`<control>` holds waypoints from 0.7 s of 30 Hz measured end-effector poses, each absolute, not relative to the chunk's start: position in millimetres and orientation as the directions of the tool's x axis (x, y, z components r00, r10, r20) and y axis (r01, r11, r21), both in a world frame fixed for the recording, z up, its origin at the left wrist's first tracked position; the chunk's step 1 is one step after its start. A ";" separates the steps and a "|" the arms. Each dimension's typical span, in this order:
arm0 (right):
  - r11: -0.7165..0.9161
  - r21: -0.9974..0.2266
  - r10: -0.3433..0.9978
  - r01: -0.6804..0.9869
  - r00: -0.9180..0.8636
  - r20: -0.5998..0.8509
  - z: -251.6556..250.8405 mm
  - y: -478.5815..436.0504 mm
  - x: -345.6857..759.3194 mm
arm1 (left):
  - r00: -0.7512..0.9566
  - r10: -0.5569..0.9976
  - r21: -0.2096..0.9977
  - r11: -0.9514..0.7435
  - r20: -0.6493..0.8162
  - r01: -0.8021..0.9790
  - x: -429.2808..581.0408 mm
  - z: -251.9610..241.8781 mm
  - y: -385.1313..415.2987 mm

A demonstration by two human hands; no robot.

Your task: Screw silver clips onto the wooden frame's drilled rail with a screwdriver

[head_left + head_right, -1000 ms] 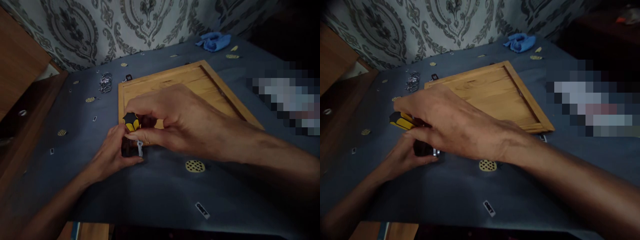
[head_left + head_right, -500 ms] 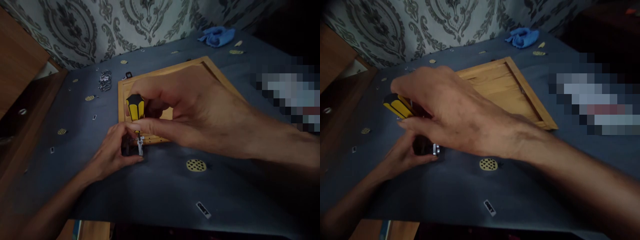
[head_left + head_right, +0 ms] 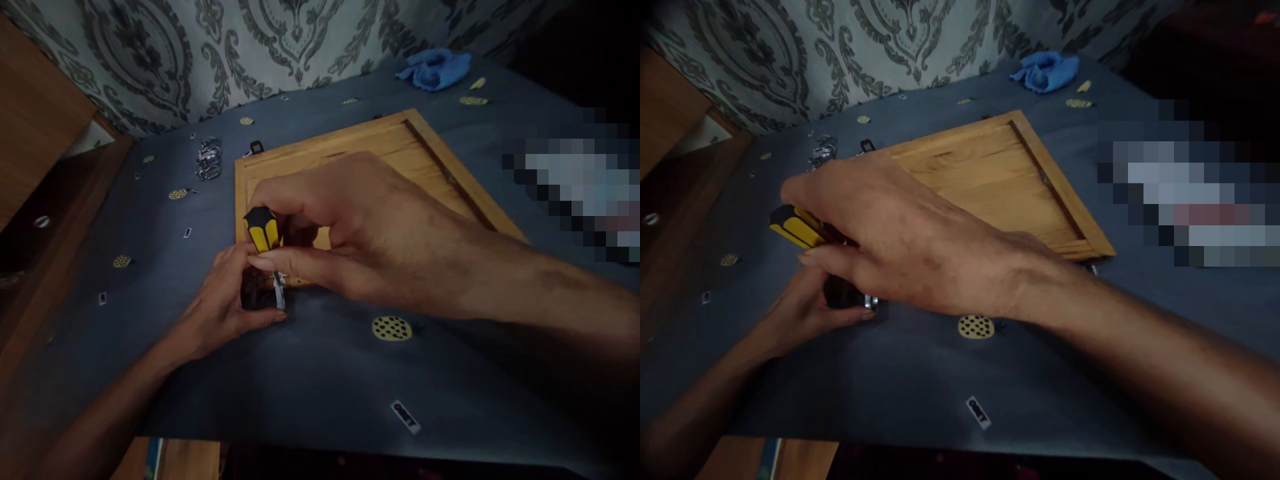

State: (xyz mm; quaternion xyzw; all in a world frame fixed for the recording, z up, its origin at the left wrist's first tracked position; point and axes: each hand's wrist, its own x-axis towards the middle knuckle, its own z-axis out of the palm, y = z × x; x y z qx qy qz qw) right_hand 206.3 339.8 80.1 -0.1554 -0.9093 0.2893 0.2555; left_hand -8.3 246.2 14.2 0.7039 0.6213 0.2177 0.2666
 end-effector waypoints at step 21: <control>0.835 -0.548 0.359 0.060 -0.812 0.459 77.4 336.9 196.3 | 0.178 0.984 0.589 -0.156 0.021 0.793 -5.7 15.6 246.5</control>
